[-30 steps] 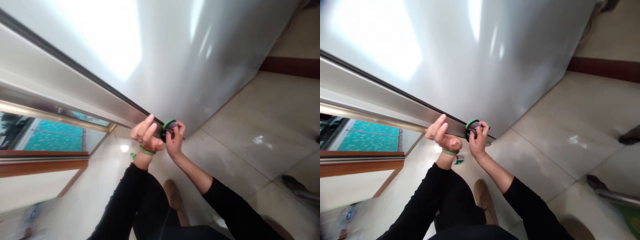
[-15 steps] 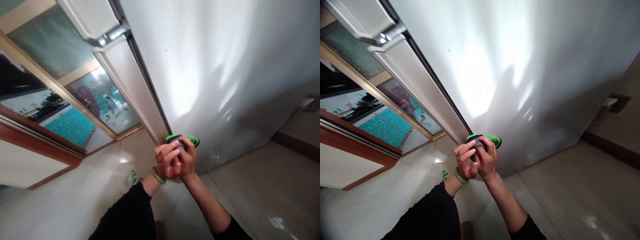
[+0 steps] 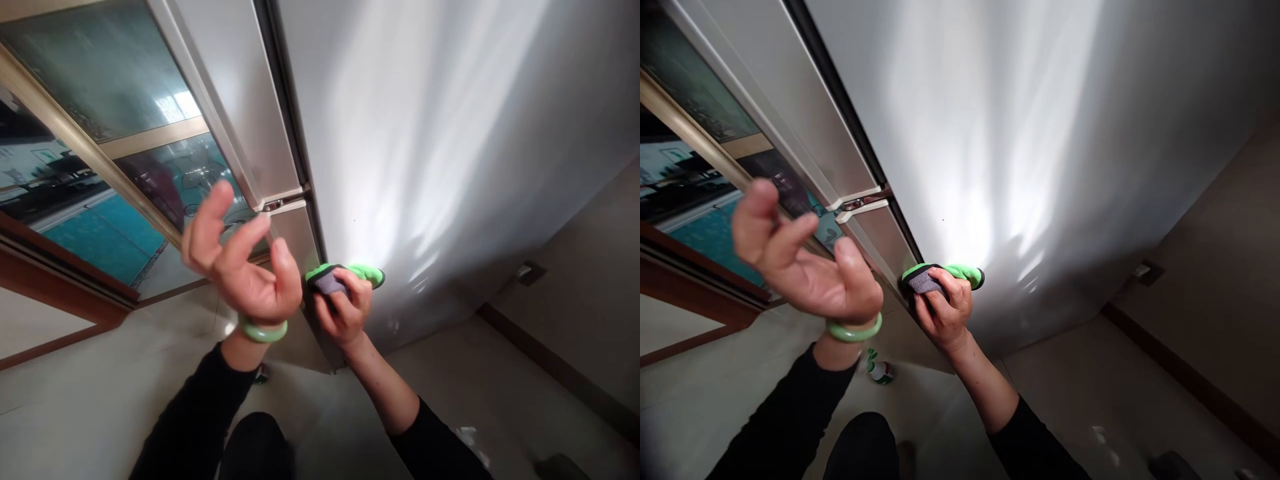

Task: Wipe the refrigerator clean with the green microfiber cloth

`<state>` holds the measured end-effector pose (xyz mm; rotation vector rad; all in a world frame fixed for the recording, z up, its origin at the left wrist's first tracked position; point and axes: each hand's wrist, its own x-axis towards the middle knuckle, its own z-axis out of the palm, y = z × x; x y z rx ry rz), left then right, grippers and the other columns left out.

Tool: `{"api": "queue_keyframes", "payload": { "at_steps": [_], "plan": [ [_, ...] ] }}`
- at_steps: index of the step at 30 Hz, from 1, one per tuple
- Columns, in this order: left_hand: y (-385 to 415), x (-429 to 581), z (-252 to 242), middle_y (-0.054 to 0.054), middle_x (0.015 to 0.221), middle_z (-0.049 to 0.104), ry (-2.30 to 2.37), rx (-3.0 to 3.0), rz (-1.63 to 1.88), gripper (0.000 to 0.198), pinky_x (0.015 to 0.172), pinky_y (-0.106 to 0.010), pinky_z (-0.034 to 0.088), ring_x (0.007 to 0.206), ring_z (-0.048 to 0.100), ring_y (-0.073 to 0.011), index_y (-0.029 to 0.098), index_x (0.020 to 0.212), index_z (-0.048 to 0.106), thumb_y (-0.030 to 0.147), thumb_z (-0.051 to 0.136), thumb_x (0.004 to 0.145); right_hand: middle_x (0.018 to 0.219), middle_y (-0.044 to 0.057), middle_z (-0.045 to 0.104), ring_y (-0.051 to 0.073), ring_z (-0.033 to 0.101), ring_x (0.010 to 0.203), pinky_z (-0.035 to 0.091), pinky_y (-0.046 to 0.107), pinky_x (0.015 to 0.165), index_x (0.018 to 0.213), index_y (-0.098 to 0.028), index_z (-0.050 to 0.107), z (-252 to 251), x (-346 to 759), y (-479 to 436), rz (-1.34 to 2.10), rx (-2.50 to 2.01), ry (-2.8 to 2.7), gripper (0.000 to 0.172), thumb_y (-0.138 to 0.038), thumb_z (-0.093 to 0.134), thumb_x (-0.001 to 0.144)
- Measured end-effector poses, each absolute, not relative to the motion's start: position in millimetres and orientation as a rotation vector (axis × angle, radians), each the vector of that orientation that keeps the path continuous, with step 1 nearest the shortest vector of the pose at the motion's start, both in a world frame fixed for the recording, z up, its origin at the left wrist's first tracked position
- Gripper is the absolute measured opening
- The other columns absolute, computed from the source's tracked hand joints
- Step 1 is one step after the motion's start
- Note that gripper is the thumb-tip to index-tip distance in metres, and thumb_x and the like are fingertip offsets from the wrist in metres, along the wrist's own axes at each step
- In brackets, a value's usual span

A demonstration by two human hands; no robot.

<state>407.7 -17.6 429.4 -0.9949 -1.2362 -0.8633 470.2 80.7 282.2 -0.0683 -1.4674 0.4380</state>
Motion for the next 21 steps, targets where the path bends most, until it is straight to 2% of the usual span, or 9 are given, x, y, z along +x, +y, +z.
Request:
{"api": "queue_keyframes", "payload": {
  "at_steps": [2, 6, 12, 15, 18, 21],
  "plan": [
    [-9, 406, 454, -0.007, 0.163, 0.048, -1.334, -0.986, -0.892, 0.030, 0.133, -0.070, 0.036, 0.160, 0.040, -0.0340, 0.025, 0.126, 0.061, 0.046, 0.053, 0.106, 0.123, 0.005, 0.073, 0.023, 0.070, 0.106, 0.055, 0.040, 0.088, 0.101, -0.027, 0.073, 280, 468, 78, 0.438, -0.086, -1.448, 0.023, -0.010, 0.073, 0.087],
    [3, 402, 467, -0.010, 0.168, 0.043, -1.391, -1.015, -1.055, 0.039, 0.138, -0.069, 0.029, 0.165, 0.033, -0.0343, 0.023, 0.130, 0.061, 0.055, 0.048, 0.110, 0.123, 0.005, 0.072, 0.022, 0.069, 0.106, 0.054, 0.039, 0.086, 0.095, -0.026, 0.070, 277, 463, 77, 0.426, -0.104, -1.433, 0.022, -0.006, 0.069, 0.085],
    [6, 399, 460, -0.011, 0.166, 0.044, -1.419, -0.985, -1.093, 0.036, 0.134, -0.070, 0.031, 0.164, 0.033, -0.0347, 0.024, 0.123, 0.062, 0.054, 0.046, 0.110, 0.124, 0.005, 0.073, 0.022, 0.070, 0.106, 0.053, 0.039, 0.084, 0.091, -0.026, 0.071, 289, 462, 82, 0.402, -0.083, -1.482, 0.021, -0.006, 0.064, 0.089],
    [6, 401, 460, -0.012, 0.162, 0.048, -1.407, -0.956, -1.071, 0.033, 0.131, -0.068, 0.034, 0.160, 0.038, -0.0337, 0.025, 0.118, 0.064, 0.051, 0.046, 0.110, 0.125, 0.006, 0.072, 0.022, 0.070, 0.111, 0.056, 0.040, 0.090, 0.096, -0.026, 0.073, 293, 473, 78, 0.491, -0.042, -1.496, 0.027, -0.004, 0.059, 0.091],
    [8, 399, 458, -0.018, 0.156, 0.052, -1.302, -0.944, -1.046, 0.032, 0.126, -0.063, 0.038, 0.153, 0.044, -0.0319, 0.022, 0.115, 0.063, 0.043, 0.040, 0.110, 0.124, 0.009, 0.069, 0.024, 0.070, 0.113, 0.060, 0.044, 0.096, 0.109, -0.026, 0.073, 290, 488, 82, 0.547, -0.075, -1.425, 0.030, -0.005, 0.059, 0.094],
    [11, 393, 456, -0.018, 0.151, 0.055, -1.208, -0.957, -1.061, 0.025, 0.121, -0.056, 0.042, 0.148, 0.048, -0.0292, 0.021, 0.114, 0.063, 0.035, 0.042, 0.109, 0.133, 0.013, 0.065, 0.029, 0.066, 0.127, 0.058, 0.054, 0.108, 0.125, -0.025, 0.073, 294, 491, 109, 0.444, -0.217, -1.382, 0.031, -0.017, 0.062, 0.098]
  ]
}}
